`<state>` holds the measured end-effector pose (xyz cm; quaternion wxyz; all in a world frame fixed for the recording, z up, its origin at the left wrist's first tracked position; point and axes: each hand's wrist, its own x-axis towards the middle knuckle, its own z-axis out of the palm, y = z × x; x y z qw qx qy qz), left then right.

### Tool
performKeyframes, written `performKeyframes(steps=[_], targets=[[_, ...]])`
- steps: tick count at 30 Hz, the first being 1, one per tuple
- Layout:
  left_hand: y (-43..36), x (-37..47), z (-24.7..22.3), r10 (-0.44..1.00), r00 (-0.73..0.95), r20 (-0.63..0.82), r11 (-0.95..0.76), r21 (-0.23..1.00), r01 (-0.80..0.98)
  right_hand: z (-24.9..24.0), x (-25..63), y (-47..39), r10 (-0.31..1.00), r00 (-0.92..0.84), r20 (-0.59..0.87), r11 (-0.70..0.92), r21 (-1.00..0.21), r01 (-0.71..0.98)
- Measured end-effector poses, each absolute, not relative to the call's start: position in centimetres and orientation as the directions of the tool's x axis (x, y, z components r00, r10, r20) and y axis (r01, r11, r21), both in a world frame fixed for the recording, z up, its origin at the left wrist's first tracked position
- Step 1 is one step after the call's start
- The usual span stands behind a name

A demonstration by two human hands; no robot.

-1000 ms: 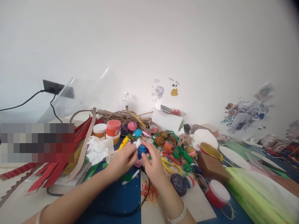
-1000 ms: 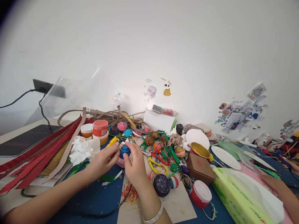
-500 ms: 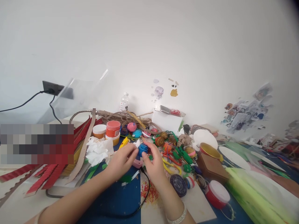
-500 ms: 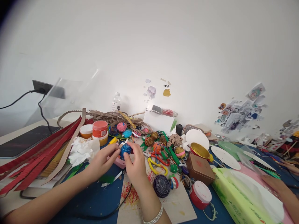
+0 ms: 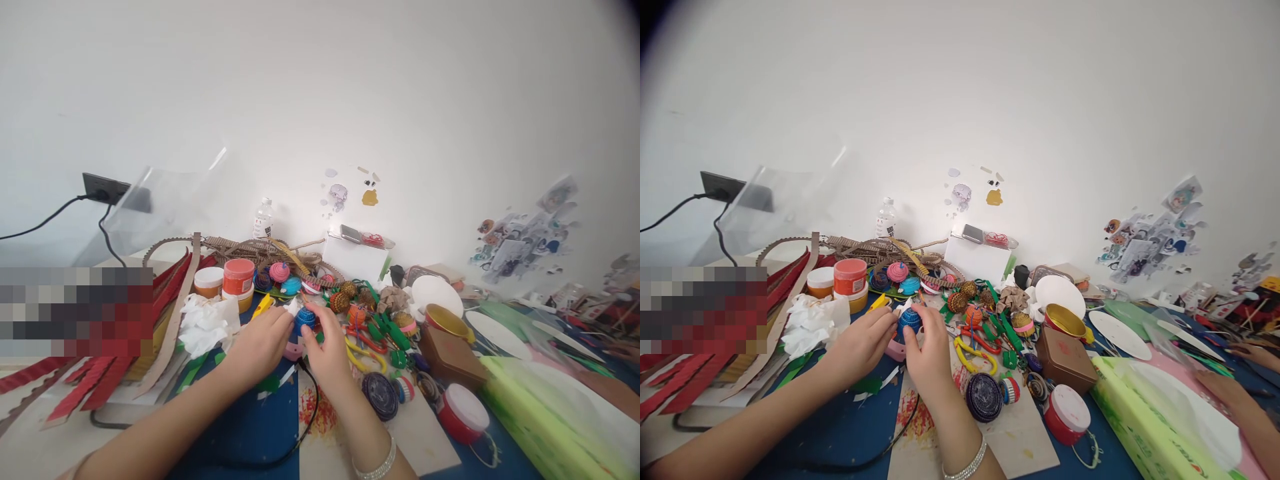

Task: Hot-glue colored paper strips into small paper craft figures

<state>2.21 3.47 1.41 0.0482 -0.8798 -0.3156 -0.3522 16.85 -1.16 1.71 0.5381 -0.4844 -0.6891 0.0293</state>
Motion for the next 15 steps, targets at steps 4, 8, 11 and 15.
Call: performKeyframes(steps=[4,8,11,15], targets=[[3.29,2.4,1.13,0.575,0.528,0.625,-0.765,0.182,0.617,1.69,16.62,-1.3,0.687,-0.005,0.727,0.492,-0.46,0.739],[3.14,2.69,1.35,0.679,0.482,0.554,-0.714,0.345,0.61,1.72,16.55,-1.36,0.681,-0.007,0.732,0.478,-0.437,0.762],[3.19,2.84,1.57,0.723,0.462,0.513,-0.683,0.431,0.59,1.75,16.57,-1.39,0.68,-0.016,0.733,0.481,-0.43,0.764],[3.39,2.98,1.53,0.756,0.423,0.499,-0.651,0.51,0.562,1.9,16.56,-1.55,0.688,-0.049,0.724,0.484,-0.408,0.774]])
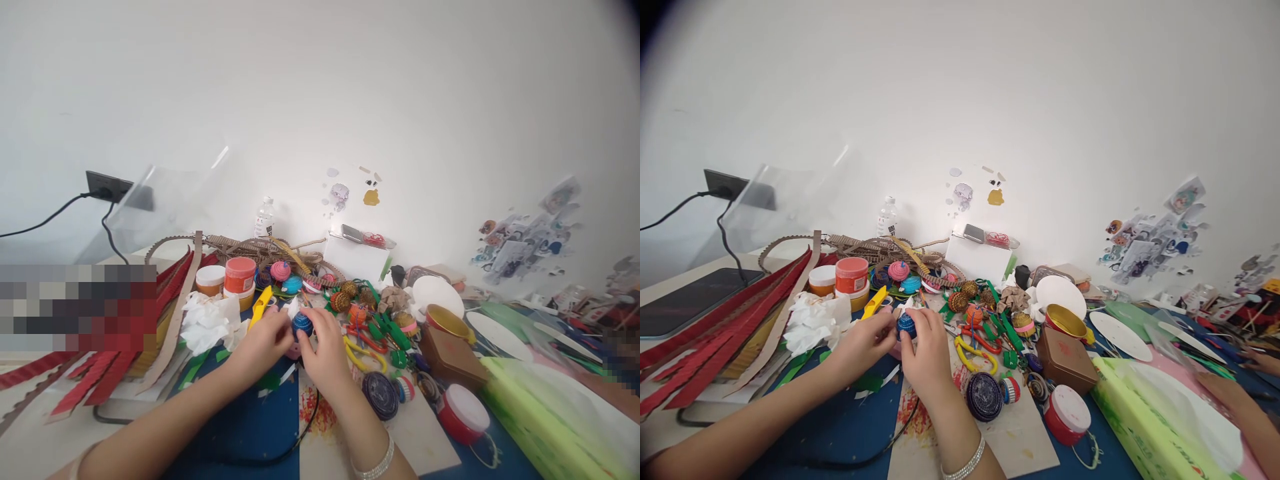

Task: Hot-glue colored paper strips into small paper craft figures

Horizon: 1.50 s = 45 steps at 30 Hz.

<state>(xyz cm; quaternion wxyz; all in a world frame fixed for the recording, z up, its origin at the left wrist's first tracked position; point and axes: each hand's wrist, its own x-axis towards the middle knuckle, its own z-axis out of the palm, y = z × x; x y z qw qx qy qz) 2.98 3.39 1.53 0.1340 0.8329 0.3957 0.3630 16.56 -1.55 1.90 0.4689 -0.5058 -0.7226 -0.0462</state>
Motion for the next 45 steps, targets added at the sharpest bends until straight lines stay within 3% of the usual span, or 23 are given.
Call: performKeyframes(steps=[11,22,28,45], targets=[[3.37,2.72,1.45,0.74,0.419,0.526,-0.673,0.576,0.464,1.96,16.91,-1.28,0.718,-0.003,0.696,0.533,-0.547,0.645],[2.75,2.25,2.0,0.659,0.448,0.604,-0.743,0.431,0.512,1.41,16.97,-1.13,0.703,0.0,0.711,0.55,-0.544,0.634],[2.99,2.38,1.79,0.639,0.47,0.609,-0.761,0.412,0.501,1.25,16.95,-1.17,0.704,-0.003,0.71,0.552,-0.545,0.631],[2.98,2.12,1.74,0.665,0.405,0.627,-0.747,0.543,0.384,2.04,16.87,-1.75,0.74,-0.02,0.673,0.599,-0.645,0.474]])
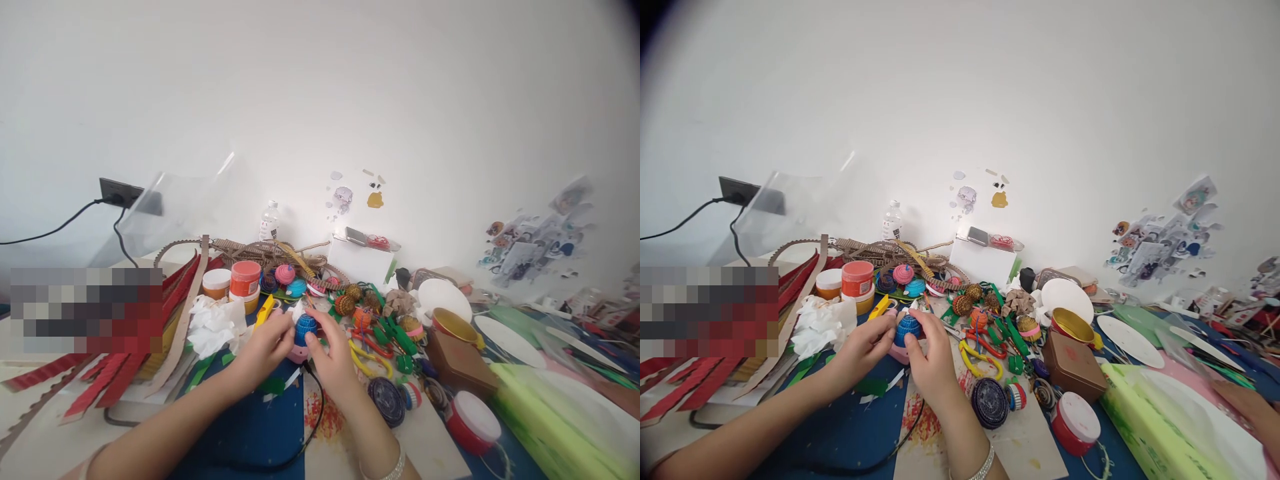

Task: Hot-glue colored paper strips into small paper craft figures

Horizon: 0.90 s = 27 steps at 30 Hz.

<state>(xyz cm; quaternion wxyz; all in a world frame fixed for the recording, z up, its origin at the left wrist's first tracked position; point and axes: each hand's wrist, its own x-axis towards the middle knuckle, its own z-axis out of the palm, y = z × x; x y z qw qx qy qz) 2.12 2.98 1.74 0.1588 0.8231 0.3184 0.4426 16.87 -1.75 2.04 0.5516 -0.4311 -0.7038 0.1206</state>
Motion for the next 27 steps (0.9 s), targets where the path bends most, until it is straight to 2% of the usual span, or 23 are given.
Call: performKeyframes(steps=[4,9,15,22,27], targets=[[2.8,2.0,2.2,0.693,0.396,0.602,-0.718,0.619,0.318,2.2,16.9,-1.8,0.742,0.027,0.67,0.585,-0.666,0.464],[2.6,1.9,2.7,0.77,0.393,0.502,-0.597,0.784,0.168,2.2,16.9,-1.7,0.728,0.058,0.683,0.597,-0.673,0.436],[3.0,2.1,2.4,0.811,0.349,0.469,-0.523,0.849,0.076,2.2,16.9,-1.8,0.74,0.046,0.671,0.611,-0.7,0.37],[3.3,2.3,2.1,0.821,0.377,0.428,-0.527,0.822,0.216,2.7,16.7,-2.0,0.741,0.067,0.668,0.59,-0.696,0.409],[4.0,2.4,1.1,0.84,0.315,0.442,-0.53,0.794,0.298,2.8,16.0,-2.0,0.776,0.139,0.615,0.55,-0.768,0.328]])
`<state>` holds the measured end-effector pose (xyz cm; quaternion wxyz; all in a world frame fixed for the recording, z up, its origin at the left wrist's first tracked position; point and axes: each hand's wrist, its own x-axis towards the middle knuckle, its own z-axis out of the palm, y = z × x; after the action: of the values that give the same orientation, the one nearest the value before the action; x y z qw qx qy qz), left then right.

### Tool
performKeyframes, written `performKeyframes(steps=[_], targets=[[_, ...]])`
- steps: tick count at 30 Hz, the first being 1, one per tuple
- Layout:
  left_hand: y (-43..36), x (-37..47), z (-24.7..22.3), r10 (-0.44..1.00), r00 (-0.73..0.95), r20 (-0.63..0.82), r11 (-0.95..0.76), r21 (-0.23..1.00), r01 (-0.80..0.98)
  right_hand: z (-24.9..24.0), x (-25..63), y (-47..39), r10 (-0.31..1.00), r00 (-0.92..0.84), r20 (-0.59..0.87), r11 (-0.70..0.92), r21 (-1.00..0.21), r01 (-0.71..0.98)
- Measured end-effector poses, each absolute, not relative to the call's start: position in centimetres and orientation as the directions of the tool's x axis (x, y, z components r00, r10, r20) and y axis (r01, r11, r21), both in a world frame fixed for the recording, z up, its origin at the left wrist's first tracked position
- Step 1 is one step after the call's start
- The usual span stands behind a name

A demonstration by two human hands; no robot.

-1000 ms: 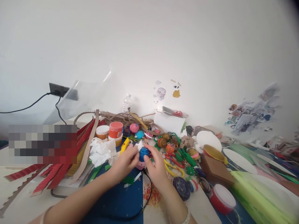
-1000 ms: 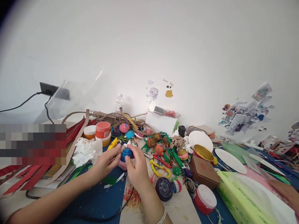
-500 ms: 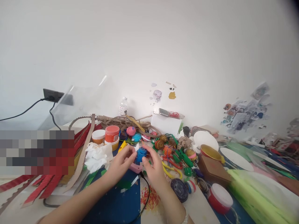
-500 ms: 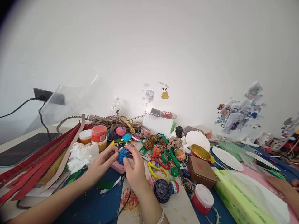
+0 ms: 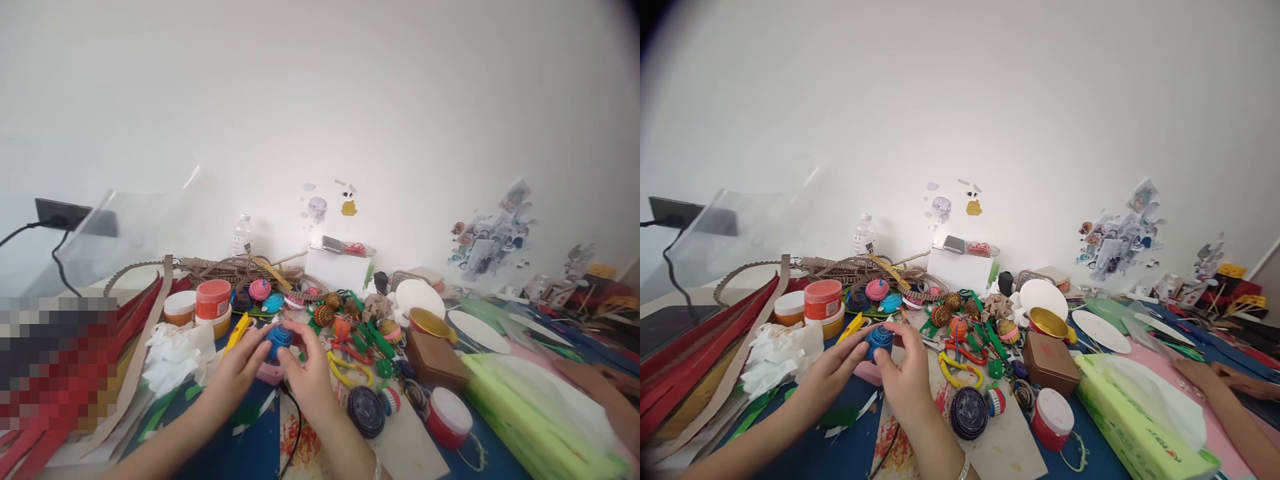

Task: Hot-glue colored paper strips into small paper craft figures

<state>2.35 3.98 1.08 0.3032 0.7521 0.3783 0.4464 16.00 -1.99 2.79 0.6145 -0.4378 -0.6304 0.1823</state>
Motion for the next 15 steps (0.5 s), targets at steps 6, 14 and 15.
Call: performKeyframes(steps=[6,14,15], targets=[[3.6,2.6,1.8,0.862,0.373,0.344,-0.407,0.908,0.101,3.1,16.5,-1.5,0.736,0.191,0.65,0.5,-0.712,0.493],[4.3,2.7,1.4,0.897,0.328,0.296,-0.336,0.939,0.074,2.3,20.2,0.2,0.871,0.331,0.363,-0.046,-0.611,0.791],[4.3,2.7,1.4,0.893,0.337,0.297,-0.343,0.936,0.085,2.1,20.5,0.3,0.889,0.326,0.323,-0.084,-0.583,0.808]])
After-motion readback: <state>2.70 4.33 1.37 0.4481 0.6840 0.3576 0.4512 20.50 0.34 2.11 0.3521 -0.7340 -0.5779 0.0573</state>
